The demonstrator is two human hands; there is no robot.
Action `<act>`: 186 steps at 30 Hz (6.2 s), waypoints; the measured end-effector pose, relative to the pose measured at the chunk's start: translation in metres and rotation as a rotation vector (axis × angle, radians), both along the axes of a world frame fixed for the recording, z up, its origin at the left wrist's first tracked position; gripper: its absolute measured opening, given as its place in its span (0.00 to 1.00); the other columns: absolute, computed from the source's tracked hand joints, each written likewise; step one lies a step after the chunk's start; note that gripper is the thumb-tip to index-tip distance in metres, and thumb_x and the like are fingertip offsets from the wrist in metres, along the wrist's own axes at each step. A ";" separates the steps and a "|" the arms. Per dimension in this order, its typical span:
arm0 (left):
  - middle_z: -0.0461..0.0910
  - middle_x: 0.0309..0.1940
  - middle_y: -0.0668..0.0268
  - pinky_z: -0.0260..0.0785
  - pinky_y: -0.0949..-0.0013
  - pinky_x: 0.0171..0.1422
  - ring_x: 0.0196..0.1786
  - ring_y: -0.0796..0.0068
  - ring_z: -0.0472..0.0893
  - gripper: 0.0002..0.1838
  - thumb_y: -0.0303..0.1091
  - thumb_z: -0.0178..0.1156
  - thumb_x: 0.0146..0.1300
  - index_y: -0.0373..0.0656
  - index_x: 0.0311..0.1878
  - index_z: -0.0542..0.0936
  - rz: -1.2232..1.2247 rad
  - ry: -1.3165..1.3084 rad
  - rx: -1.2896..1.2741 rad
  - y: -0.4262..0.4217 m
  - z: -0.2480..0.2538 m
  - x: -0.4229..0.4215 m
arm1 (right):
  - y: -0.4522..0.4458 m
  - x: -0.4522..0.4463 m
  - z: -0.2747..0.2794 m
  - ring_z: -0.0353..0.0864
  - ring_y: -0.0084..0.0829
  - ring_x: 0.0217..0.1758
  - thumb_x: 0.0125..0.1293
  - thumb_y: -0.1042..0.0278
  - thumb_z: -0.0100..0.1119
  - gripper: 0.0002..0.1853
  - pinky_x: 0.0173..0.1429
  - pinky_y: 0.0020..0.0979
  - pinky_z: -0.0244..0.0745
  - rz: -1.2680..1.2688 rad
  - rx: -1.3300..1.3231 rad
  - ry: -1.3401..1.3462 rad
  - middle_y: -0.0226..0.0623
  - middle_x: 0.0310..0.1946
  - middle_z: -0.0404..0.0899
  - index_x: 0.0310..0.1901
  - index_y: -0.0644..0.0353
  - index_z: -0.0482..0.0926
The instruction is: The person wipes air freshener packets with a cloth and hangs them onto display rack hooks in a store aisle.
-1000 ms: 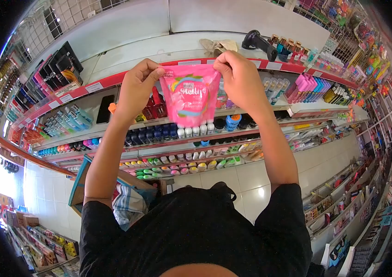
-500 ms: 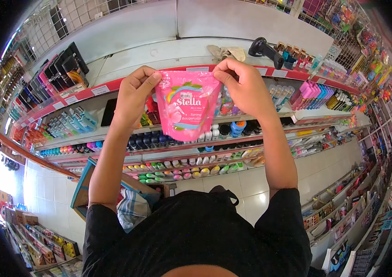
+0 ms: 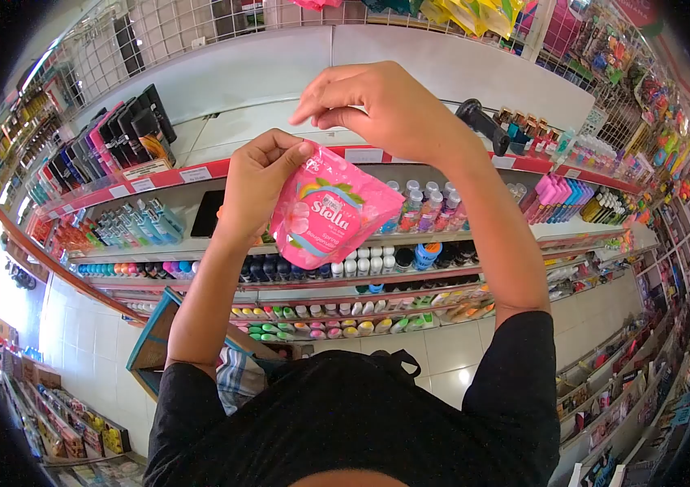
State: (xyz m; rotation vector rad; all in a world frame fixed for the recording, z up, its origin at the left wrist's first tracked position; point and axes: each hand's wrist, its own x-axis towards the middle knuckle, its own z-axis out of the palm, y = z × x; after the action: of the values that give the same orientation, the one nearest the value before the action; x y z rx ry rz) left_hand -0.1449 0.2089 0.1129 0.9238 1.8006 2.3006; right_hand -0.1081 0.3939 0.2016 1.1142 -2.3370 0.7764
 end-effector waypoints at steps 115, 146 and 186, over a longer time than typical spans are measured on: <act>0.78 0.48 0.52 0.69 0.59 0.53 0.48 0.52 0.77 0.18 0.36 0.56 0.67 0.31 0.52 0.75 -1.135 0.425 -0.341 -0.158 -0.013 0.168 | -0.082 0.262 -0.070 0.74 0.35 0.32 0.72 0.64 0.49 0.14 0.41 0.38 0.72 1.524 -0.378 -0.581 0.38 0.32 0.76 0.32 0.60 0.79; 0.81 0.44 0.67 0.54 0.60 0.53 0.45 0.67 0.78 0.16 0.45 0.57 0.67 0.42 0.35 0.84 -0.920 0.475 0.350 -0.292 -0.038 0.252 | -0.276 0.193 -0.130 0.69 0.35 0.47 0.66 0.55 0.59 0.09 0.60 0.39 0.56 1.631 -0.386 -0.835 0.32 0.47 0.78 0.38 0.48 0.83; 0.80 0.50 0.55 0.70 0.58 0.57 0.52 0.57 0.80 0.18 0.34 0.59 0.52 0.38 0.47 0.82 -0.736 0.825 -2.052 -0.340 -0.306 0.012 | -0.420 -0.008 -0.452 0.77 0.42 0.57 0.54 0.60 0.61 0.21 0.57 0.40 0.72 -0.391 0.711 -1.389 0.49 0.55 0.76 0.50 0.59 0.81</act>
State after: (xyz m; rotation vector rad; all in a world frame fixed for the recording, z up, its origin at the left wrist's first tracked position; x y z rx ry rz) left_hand -0.1331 -0.1309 -0.1929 1.3415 2.0424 -0.7705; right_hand -0.1165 -0.0261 -0.2506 0.1199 -4.0308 0.6316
